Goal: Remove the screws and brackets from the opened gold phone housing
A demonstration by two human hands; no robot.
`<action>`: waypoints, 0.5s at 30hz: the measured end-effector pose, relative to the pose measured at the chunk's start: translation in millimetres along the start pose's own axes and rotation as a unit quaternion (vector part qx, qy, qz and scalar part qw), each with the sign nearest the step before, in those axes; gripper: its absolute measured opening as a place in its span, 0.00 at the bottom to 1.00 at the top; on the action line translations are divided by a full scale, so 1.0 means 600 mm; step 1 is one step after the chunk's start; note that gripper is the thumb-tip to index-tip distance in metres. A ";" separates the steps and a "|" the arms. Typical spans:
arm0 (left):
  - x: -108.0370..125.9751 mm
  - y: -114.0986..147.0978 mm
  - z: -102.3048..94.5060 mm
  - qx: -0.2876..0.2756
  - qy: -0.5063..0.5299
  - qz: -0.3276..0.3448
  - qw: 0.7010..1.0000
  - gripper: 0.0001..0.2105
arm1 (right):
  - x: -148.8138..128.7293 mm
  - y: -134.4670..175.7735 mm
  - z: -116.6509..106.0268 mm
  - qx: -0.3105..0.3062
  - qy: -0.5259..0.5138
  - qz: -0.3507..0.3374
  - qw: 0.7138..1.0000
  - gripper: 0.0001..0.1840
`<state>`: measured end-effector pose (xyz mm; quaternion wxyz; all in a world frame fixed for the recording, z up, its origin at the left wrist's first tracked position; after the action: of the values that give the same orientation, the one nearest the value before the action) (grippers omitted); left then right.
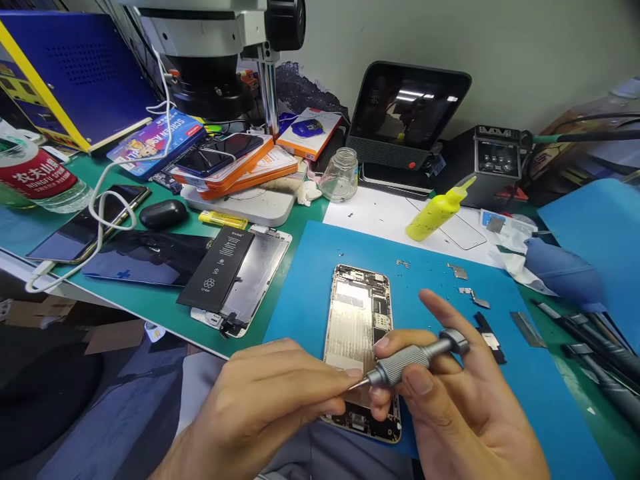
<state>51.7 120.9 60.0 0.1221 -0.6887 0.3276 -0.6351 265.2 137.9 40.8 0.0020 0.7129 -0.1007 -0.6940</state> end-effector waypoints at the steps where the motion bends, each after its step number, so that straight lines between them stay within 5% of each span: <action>1: -0.001 0.001 -0.001 -0.001 0.004 -0.001 1.000 0.11 | -0.002 -0.003 0.002 0.012 0.000 -0.007 1.000 0.56; 15: 0.001 -0.003 -0.007 0.003 0.020 -0.022 1.000 0.11 | -0.010 -0.006 0.011 0.014 0.009 -0.012 1.000 0.53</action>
<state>48.4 123.1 62.2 0.1033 -0.6823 0.3133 -0.6525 259.0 143.1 46.3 -0.0155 0.7205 -0.1014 -0.6858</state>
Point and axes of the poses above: each hand's wrist, its own y-axis away from the middle knuckle, its own z-axis out of the palm, x = y × z, the point moved 5 cm from there along -y, towards the middle knuckle, and after that the axes turned 15 degrees about y, right-handed, at the moved point
